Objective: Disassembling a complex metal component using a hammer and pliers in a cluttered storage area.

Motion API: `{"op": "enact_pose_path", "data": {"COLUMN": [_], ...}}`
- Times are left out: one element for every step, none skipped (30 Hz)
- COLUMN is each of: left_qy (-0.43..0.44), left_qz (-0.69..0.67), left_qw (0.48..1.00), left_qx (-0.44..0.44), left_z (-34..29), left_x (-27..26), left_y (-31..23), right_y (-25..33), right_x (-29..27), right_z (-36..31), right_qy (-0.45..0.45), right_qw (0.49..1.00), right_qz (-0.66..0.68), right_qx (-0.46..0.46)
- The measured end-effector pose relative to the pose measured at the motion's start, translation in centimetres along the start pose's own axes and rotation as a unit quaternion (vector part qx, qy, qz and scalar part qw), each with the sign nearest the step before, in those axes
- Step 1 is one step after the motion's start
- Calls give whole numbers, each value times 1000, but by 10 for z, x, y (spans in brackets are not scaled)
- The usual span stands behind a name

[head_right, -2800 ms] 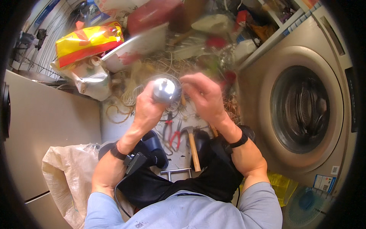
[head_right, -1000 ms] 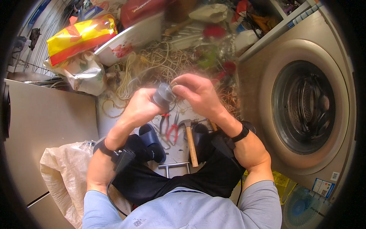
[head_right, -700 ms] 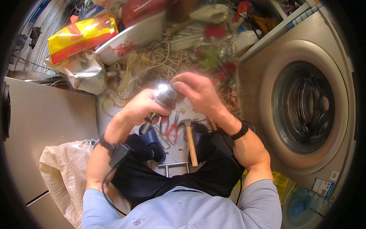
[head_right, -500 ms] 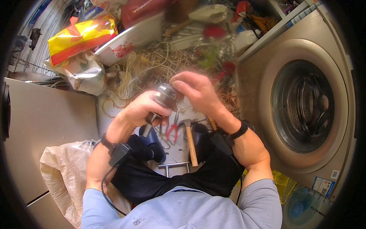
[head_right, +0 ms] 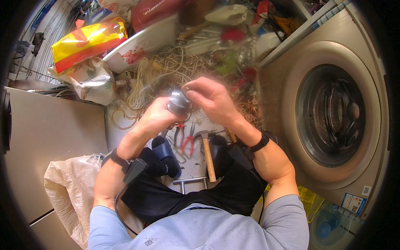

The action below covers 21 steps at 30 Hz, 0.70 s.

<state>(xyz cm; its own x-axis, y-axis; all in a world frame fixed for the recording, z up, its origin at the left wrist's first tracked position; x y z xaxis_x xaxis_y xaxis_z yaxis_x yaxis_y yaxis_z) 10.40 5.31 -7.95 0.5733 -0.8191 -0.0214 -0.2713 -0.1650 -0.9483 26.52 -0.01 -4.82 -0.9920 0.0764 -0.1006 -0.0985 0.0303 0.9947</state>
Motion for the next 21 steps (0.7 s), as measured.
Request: {"op": "enact_pose_path", "data": {"left_qy": [-7, -8, -19, -30, -30, -19, -8, -8, 7, 21, 21, 16, 11, 11, 11, 12, 12, 21, 31, 31, 40], "left_qz": [1, 2, 19, 36, 36, 29, 22, 22, 4, -13, -13, -15, -17, -17, -17, -17, -17, -27, -37, -37, -74], "left_qw": [1000, 1000, 999, 999, 999, 999, 1000, 1000, 1000, 999, 999, 999, 999, 999, 999, 999, 999, 999, 998, 998, 995], "left_qx": [13, 13, 17, 21, 21, 6, -8, -8, -27, -46, -46, -36, -27, -27, -26, -26, -25, -38, -51, -51, -53], "left_z": [0, -1, -1, -1, -2, -3, -4, -5, -5, -6, -6, -5, -5, -5, -5, -4, -4, -3, -4, -4, -5], "left_x": [0, 0, -2, -3, -3, -2, 0, 0, 1, 4, 4, 4, 4, 3, 3, 3, 3, 3, 5, 5, 8], "left_y": [-2, -2, -2, -4, -6, -7, -8, -9, -7, -5, -5, -5, -5, -4, -2, -1, -1, 0, 1, 0, -3], "right_y": [1, 0, 0, 1, 2, 3, 3, 3, 1, -2, -2, -1, 0, 0, -2, -3, -4, -6, -8, -8, -9], "right_x": [0, 0, 0, 0, 0, 0, 0, 0, 0, 0, -1, 0, 0, 0, -1, -1, -1, -1, -1, 0, 0], "right_z": [0, 1, 1, 1, 1, 0, 0, 0, 0, 0, 0, 0, 1, 1, 1, 1, 2, 2, 2, 2, 2], "right_qy": [1, 1, 2, 2, 2, 2, 3, 3, 7, 11, 11, 12, 13, 14, 14, 14, 14, 15, 16, 16, 19], "right_qw": [1000, 1000, 1000, 999, 999, 999, 1000, 1000, 1000, 1000, 1000, 1000, 1000, 1000, 1000, 1000, 1000, 999, 999, 999, 998], "right_qz": [-5, -5, -16, -28, -28, -24, -21, -21, -9, 2, 2, -3, -8, -8, -9, -11, -11, 3, 18, 18, 24], "right_qx": [-10, -10, -21, -32, -31, -23, -15, -15, 0, 16, 16, 12, 8, 8, 17, 25, 25, 35, 46, 46, 51]}}
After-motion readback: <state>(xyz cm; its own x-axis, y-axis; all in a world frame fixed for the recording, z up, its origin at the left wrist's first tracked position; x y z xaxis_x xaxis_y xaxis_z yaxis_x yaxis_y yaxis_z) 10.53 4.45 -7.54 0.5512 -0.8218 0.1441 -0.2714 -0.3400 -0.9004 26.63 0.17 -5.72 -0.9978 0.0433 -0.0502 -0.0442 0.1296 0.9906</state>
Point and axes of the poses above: each hand's wrist, its own z-axis towards the middle knuckle, its own x-axis out of the palm, y = z × x, the point moved 6 cm from there along z, towards the middle knuckle, and after that the axes turned 6 degrees about x, right-handed, at the moved point
